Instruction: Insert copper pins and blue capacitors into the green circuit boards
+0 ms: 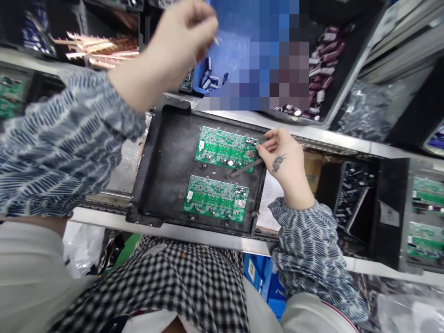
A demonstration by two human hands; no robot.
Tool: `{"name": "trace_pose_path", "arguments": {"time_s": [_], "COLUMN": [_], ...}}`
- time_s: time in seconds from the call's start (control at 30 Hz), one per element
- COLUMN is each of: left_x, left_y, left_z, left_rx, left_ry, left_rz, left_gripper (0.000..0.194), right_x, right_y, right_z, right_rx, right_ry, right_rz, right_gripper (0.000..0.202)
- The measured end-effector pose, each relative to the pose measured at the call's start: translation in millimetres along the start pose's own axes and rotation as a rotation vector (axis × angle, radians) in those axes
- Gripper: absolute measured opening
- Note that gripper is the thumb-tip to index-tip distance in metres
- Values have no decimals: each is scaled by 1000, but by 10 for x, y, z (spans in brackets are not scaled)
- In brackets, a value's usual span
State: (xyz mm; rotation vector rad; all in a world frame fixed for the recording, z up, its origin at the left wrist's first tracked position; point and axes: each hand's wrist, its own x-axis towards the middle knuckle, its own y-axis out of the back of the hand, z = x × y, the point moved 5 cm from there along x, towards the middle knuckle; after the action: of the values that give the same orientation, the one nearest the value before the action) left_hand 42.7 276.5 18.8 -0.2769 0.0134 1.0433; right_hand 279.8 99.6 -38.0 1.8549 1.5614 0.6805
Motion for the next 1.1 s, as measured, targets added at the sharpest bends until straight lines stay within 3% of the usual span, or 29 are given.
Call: {"name": "trace_pose_path", "arguments": {"time_s": [0.03,0.13,0.23,0.43,0.57,0.7,0.8,0.87,1.0,1.07,1.1], "left_x": [-234,-883,-1219,-1115,-1057,-1080,-1168,-1252,-1280,-1107,-975], "left_y": [-142,-724,-1009,-887,-825,-809,-908,-1024,-1144,-958,-787], "left_z": [-49,-330,-562,-667,-700,-703,-731,-747,-582,-347,-208], "left_rx": [29,-109,-102,171,267,298,302,323,554,810,954], "left_ry": [-10,166,247,-83,-187,-212,-190,-153,-121,-195,-246], "left_rz": [125,23,-30,46,15,-27,-122,-182,-287,-196,-85], "left_gripper": [9,11,9,13,12,16,24,30,28,21,16], "right_x": [2,8,1,9,-54,-328,-593,-767,-1169,-1377,-1469], "right_y": [-4,-13,-3,-6,3,24,-11,3,156,218,221], "right_z": [-2,-14,-78,-290,-408,-638,-802,-834,-600,-320,-173], "right_rx": [-7,-34,-108,-283,-372,-91,161,184,167,255,304], "right_ry": [-8,-36,-52,10,89,240,300,282,182,44,-27], "right_rz": [5,1,5,17,-6,33,35,81,221,306,339], "right_gripper": [22,22,24,17,18,30,21,11,9,14,17]}}
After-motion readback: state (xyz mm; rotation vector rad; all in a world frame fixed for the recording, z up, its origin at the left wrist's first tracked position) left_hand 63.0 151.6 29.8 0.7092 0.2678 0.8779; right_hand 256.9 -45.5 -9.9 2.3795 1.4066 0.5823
